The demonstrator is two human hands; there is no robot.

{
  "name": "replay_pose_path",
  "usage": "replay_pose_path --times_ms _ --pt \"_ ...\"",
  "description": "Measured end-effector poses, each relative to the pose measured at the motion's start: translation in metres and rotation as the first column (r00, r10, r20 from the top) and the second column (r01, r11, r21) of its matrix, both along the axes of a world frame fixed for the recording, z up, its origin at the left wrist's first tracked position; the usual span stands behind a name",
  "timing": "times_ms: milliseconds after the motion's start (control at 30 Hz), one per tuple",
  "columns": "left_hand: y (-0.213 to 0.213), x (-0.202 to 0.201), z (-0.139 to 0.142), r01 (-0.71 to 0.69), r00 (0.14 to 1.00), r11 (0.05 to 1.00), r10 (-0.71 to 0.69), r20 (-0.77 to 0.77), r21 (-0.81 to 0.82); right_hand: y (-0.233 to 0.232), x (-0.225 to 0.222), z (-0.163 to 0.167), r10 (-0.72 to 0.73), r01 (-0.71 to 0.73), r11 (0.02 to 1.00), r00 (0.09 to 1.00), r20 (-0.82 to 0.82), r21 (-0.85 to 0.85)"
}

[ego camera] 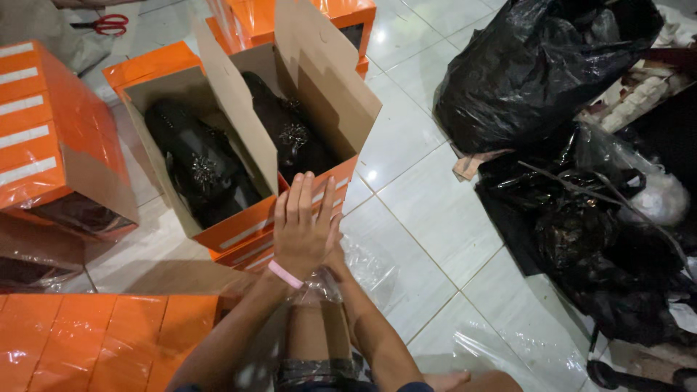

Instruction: The person sits on the floor and wraps an orange shoebox containing black shoes with clear plastic film. They fold the film around the box, seal it, and place the wrapped box onto a stack of similar boxes.

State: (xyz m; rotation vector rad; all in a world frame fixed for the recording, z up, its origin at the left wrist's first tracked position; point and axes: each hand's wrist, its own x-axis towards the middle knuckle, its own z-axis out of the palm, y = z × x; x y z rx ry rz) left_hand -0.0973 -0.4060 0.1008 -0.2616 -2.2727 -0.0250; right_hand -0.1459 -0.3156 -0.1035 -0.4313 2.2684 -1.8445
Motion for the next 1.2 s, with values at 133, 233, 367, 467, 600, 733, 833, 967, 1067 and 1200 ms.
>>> replay_pose_path --times_ms 133,233,367,467,600,733,833,967,1067,1200 --pt "-0.005 -0.003 -0.006 0.025 1.0 1.0 -0.025 -0.013 0.005 0.001 0.001 0.012 -0.092 0.046 0.887 0.993 0.078 0.46" --pt "-0.008 -0.004 -0.011 0.043 0.999 0.999 -0.042 -0.019 0.013 -0.004 0.001 0.018 -0.146 0.013 0.733 0.98 0.139 0.68" --pt "-0.007 -0.007 -0.016 0.025 0.999 1.0 -0.025 0.025 -0.001 -0.009 0.004 0.022 -0.095 0.134 0.728 0.991 -0.095 0.672" --pt "-0.006 -0.009 -0.016 0.042 0.999 0.999 -0.042 0.026 -0.001 -0.009 0.007 0.022 0.097 0.284 0.641 0.892 -0.442 0.714" --pt "-0.004 -0.007 -0.009 0.059 0.998 0.998 -0.06 0.018 0.025 -0.005 0.006 0.02 0.041 0.301 0.799 0.837 -0.546 0.521" --pt "0.002 -0.004 0.006 0.143 0.981 0.989 -0.145 0.126 0.027 0.012 -0.005 0.018 -0.039 0.163 0.928 0.937 -0.346 0.336" --pt "0.011 -0.007 0.018 0.255 0.946 0.964 -0.265 0.186 0.078 0.034 -0.016 0.018 0.022 0.069 0.975 0.914 -0.406 0.21" --pt "0.023 -0.017 0.029 0.273 0.947 0.952 -0.291 0.138 0.138 0.043 -0.02 0.025 -0.028 0.087 0.938 0.984 -0.178 0.337" --pt "0.024 -0.02 0.031 0.224 0.949 0.968 -0.243 0.199 0.113 0.028 -0.014 0.032 -0.063 0.063 0.989 0.998 -0.008 0.132" --pt "0.013 -0.018 0.028 0.227 0.962 0.973 -0.23 0.149 0.041 0.006 -0.01 0.029 0.03 0.111 0.793 0.975 0.221 -0.599"
